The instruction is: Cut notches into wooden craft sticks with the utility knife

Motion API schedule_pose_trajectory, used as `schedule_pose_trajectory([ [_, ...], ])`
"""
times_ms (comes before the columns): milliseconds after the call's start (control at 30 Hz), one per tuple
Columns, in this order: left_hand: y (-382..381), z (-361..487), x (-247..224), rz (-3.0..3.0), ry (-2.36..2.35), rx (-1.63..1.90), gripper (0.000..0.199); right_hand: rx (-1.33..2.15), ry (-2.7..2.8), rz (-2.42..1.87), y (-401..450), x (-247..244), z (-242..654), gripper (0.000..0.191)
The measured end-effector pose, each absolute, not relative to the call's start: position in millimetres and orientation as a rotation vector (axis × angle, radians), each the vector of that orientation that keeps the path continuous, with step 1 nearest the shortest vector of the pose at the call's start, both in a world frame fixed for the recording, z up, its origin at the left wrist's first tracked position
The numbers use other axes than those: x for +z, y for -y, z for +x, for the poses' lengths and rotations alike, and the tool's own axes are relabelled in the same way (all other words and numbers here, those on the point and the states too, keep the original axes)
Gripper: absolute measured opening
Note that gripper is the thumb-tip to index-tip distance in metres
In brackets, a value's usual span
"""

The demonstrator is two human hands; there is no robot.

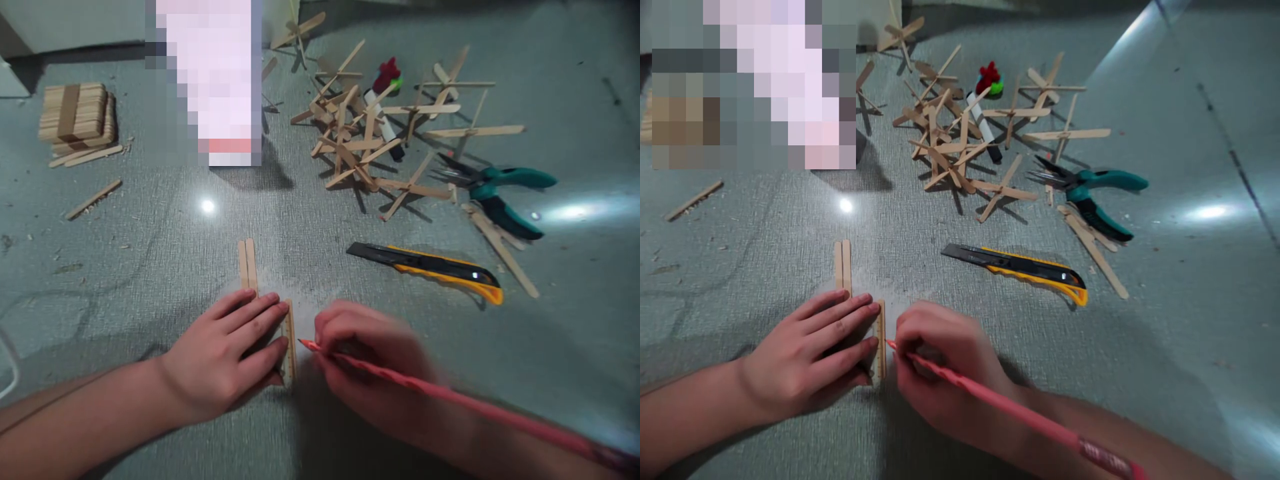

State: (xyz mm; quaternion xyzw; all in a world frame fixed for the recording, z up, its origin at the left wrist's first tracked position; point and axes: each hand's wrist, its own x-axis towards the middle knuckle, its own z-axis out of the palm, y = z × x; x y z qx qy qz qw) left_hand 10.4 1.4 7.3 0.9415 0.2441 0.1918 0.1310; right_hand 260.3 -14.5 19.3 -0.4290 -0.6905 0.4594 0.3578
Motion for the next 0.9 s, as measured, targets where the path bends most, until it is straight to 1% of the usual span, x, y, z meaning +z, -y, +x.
schedule_pose_trajectory([
  [300, -1.0, 11.4, 8.2, 2.743, -0.705, 0.541, 0.024, 1.006, 1.858, -1.027, 13.4, 3.5, 258.3, 0.024],
  [567, -1.4, 11.0, 8.0, 2.752, -0.692, 0.516, 0.027, 0.986, 1.86, -1.005, 13.7, 3.2, 257.4, 0.024],
  [900, -3.1, 13.1, 9.1, 2.737, -0.712, 0.513, 0.026, 0.973, 1.887, -1.023, 13.3, 4.4, 256.1, 0.024],
])
